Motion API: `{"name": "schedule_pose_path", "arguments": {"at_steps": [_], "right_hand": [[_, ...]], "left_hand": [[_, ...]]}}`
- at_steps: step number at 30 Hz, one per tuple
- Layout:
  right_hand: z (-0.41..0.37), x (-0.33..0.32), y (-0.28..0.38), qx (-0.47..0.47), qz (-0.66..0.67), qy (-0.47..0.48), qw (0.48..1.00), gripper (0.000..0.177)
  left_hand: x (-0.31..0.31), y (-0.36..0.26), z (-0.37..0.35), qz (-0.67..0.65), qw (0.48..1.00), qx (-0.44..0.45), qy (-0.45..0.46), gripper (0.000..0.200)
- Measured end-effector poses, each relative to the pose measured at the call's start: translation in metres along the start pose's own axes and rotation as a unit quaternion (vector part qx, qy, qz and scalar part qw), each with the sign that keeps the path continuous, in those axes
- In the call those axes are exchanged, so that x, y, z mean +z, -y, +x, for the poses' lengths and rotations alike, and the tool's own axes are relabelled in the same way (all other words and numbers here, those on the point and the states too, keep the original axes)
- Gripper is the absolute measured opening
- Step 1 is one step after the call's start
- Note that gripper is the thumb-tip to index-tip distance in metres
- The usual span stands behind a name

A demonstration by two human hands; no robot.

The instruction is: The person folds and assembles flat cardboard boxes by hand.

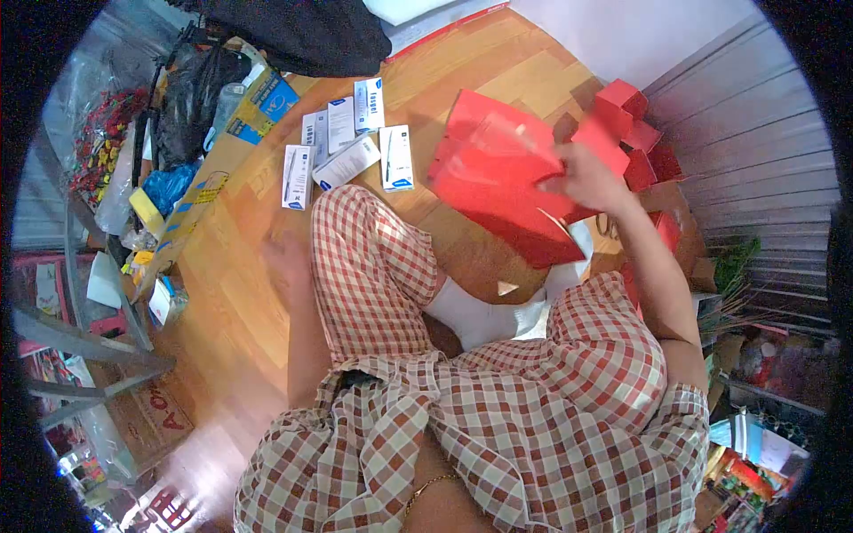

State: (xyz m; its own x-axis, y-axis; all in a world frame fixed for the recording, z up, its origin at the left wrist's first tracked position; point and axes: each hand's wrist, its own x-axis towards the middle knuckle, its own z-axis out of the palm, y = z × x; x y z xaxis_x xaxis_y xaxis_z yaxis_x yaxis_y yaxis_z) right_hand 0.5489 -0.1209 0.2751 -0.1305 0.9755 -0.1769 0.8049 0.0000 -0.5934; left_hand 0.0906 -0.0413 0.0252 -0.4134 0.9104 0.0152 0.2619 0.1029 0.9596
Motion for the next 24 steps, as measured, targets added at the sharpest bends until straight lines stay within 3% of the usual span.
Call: {"name": "schedule_pose_path", "arguments": {"at_steps": [1, 2, 3, 4, 6, 8, 9, 11, 12, 16, 18, 24], "right_hand": [[0.001, -0.003, -0.007, -0.027, 0.167, -0.040, 0.985, 0.027], [-0.002, -0.010, 0.005, 0.026, 0.219, -0.044, 0.974, 0.029], [-0.005, -0.012, 0.007, 0.023, 0.216, -0.043, 0.975, 0.029], [-0.008, -0.014, 0.007, 0.059, 0.293, -0.050, 0.953, 0.030], [-0.012, -0.016, 0.011, 0.094, 0.365, -0.058, 0.924, 0.031], [-0.014, -0.013, 0.013, 0.127, 0.444, -0.069, 0.884, 0.035], [-0.013, -0.011, 0.010, 0.130, 0.444, -0.071, 0.884, 0.035], [-0.011, -0.006, 0.002, 0.158, 0.495, -0.057, 0.853, 0.038], [-0.012, -0.005, 0.000, 0.164, 0.496, -0.057, 0.851, 0.038], [-0.013, 0.004, -0.011, 0.197, 0.521, -0.033, 0.830, 0.040], [-0.013, 0.008, -0.016, 0.215, 0.531, -0.021, 0.819, 0.040], [-0.009, 0.009, -0.018, 0.176, 0.528, -0.017, 0.830, 0.040]], "left_hand": [[0.011, -0.013, 0.002, -0.052, 0.997, 0.030, 0.045, 0.052], [0.030, -0.054, -0.004, -0.107, 0.989, 0.059, 0.088, 0.051], [0.046, -0.085, -0.009, -0.081, 0.984, 0.071, 0.141, 0.052], [0.058, -0.115, -0.020, -0.054, 0.976, 0.084, 0.194, 0.053], [0.075, -0.172, -0.051, -0.177, 0.926, 0.047, 0.331, 0.054], [0.106, -0.157, -0.065, -0.390, 0.823, -0.061, 0.409, 0.056], [0.114, -0.163, -0.074, -0.390, 0.821, -0.064, 0.412, 0.056], [0.123, -0.173, -0.090, -0.448, 0.765, -0.208, 0.413, 0.053], [0.124, -0.176, -0.093, -0.496, 0.711, -0.281, 0.412, 0.046], [0.135, -0.165, -0.099, -0.455, 0.725, -0.274, 0.439, 0.038], [0.138, -0.162, -0.100, -0.420, 0.760, -0.284, 0.406, 0.034], [0.142, -0.157, -0.099, -0.439, 0.745, -0.278, 0.419, 0.036]]}}
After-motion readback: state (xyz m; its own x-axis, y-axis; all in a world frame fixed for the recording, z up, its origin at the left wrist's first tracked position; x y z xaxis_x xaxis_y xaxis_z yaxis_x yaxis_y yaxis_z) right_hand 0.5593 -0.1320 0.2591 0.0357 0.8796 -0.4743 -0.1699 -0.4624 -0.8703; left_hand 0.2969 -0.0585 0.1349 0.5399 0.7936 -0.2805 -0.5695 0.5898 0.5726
